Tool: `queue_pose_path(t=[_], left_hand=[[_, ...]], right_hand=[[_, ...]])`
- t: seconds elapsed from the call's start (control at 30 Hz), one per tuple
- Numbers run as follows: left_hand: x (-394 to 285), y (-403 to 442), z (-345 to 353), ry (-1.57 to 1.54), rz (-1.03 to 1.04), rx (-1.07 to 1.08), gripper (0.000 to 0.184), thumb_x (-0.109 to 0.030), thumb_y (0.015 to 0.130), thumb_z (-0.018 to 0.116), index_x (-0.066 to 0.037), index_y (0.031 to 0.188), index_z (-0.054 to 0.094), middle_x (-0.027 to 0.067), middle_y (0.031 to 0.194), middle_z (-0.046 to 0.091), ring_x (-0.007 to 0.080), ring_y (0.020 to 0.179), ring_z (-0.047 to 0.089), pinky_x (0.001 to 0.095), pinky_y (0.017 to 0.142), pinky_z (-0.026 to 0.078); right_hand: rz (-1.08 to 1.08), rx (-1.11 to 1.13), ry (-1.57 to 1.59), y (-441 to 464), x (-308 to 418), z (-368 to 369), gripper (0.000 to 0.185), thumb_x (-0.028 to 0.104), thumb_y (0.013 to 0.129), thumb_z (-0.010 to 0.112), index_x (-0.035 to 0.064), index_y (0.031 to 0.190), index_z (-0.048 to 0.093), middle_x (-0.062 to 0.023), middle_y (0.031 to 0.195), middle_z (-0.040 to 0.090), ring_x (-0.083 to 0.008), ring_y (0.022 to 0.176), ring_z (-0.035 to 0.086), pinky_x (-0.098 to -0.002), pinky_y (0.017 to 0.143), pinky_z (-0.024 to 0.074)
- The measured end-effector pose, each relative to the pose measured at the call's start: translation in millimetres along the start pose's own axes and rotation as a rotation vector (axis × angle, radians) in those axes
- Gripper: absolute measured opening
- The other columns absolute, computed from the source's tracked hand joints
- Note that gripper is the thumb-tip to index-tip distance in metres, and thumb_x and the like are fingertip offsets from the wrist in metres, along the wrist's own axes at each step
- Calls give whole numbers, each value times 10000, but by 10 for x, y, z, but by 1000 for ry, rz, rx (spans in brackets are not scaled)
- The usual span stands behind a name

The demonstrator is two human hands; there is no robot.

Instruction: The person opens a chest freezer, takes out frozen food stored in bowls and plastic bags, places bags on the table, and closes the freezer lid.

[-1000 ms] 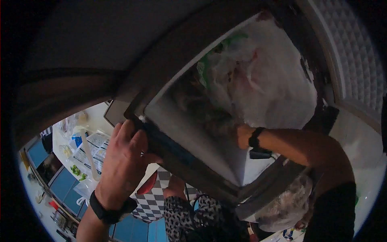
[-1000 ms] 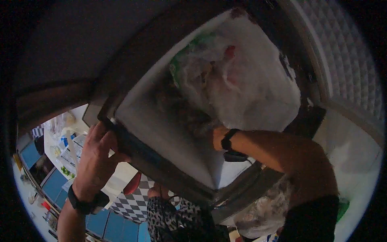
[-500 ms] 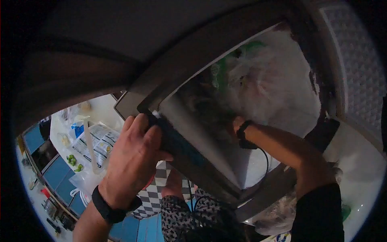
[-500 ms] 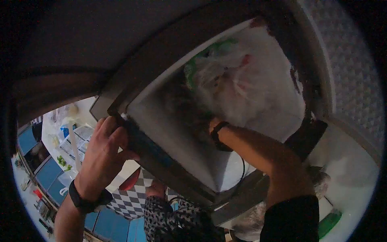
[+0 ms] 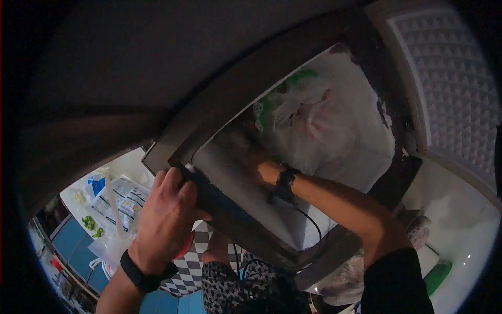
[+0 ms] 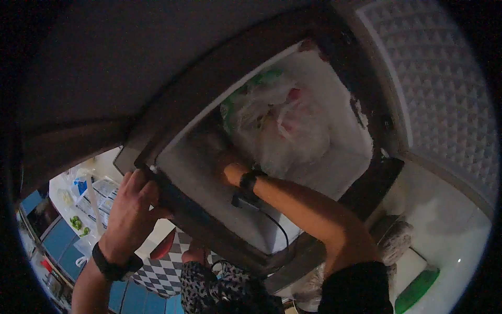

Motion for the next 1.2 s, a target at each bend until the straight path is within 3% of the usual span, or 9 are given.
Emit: queue_pose_path(t=[0.13, 0.37, 0.47, 0.57, 0.7, 0.77, 0.83, 1.03, 1.2], left_hand=[[-5, 0, 8, -3, 0, -15, 395, -162, 617, 894, -21, 837, 598, 160, 1022, 547, 387, 973, 544, 477, 826, 477], [5, -26, -19, 4, 52, -75, 395, -170, 618, 895, -13, 851, 617, 170, 1026, 551, 399, 996, 549, 481, 852, 487], [-19, -14, -32, 0, 24, -20, 401, -168, 614, 897, -12, 862, 623, 175, 1028, 556, 407, 1015, 555, 482, 863, 491], [-28, -10, -46, -4, 47, -30, 413, -169, 611, 900, -10, 880, 629, 178, 1030, 559, 413, 1025, 557, 486, 862, 491], [22, -62, -27, 26, 84, -11, 425, -195, 654, 888, 14, 931, 642, 194, 1059, 570, 409, 1030, 559, 478, 882, 496], [6, -36, -29, 34, 117, -14, 432, -212, 689, 874, 39, 962, 651, 205, 1084, 575, 401, 1029, 558, 464, 898, 501], [-9, -42, -19, 15, 72, -29, 441, -201, 639, 901, 10, 919, 633, 194, 1070, 574, 424, 1032, 558, 505, 894, 485], [-31, -50, -27, 62, 107, -36, 491, -234, 654, 895, 23, 982, 636, 206, 1089, 569, 429, 1041, 549, 504, 896, 482], [7, -52, 13, 64, 85, 10, 502, -249, 652, 895, 18, 988, 635, 203, 1066, 559, 428, 1023, 543, 506, 885, 480]], right_hand=[[-125, -318, -645, -614, 1849, -954, 411, 121, 861, 631, 16, 1258, 628, -181, 1177, 647, -355, 1129, 613, -503, 953, 486], [-362, -478, -1157, -890, 1311, -1635, 623, 250, 748, 819, 109, 1316, 605, -149, 1167, 626, -356, 1151, 573, -629, 998, 415], [64, -876, -1113, -1158, 1240, -1846, 579, 266, 726, 840, 84, 1244, 657, -164, 1208, 636, -379, 1207, 558, -609, 1024, 422], [94, -805, -916, -1072, 546, -2285, 485, 258, 758, 806, 55, 1182, 688, -195, 1223, 633, -379, 1194, 587, -549, 1056, 439], [185, 161, -652, -1405, 800, -2363, 386, 200, 806, 724, 21, 1146, 692, -193, 1182, 670, -337, 1113, 648, -468, 962, 507], [-245, 364, -622, -1635, -76, -1957, 332, 176, 838, 658, 10, 1125, 692, -174, 1104, 698, -308, 1060, 662, -472, 901, 519], [119, 541, -503, -1845, 1152, -1699, 357, 220, 763, 671, 4, 1045, 700, -194, 892, 712, -327, 802, 706, -455, 743, 544], [73, 16, -803, -1239, 902, -692, 403, 300, 857, 639, -23, 1084, 720, -259, 1109, 725, -386, 996, 727, -527, 871, 543], [384, 271, -276, -973, 1255, -1192, 440, 433, 921, 606, 40, 1067, 740, -206, 1216, 711, -386, 1165, 657, -530, 989, 501]])
Point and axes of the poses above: each hand's wrist, its own y-axis towards the middle knuckle, its own z-axis out of the palm, x = y × z, the point moved 1 cm from there along y, towards the middle knuckle
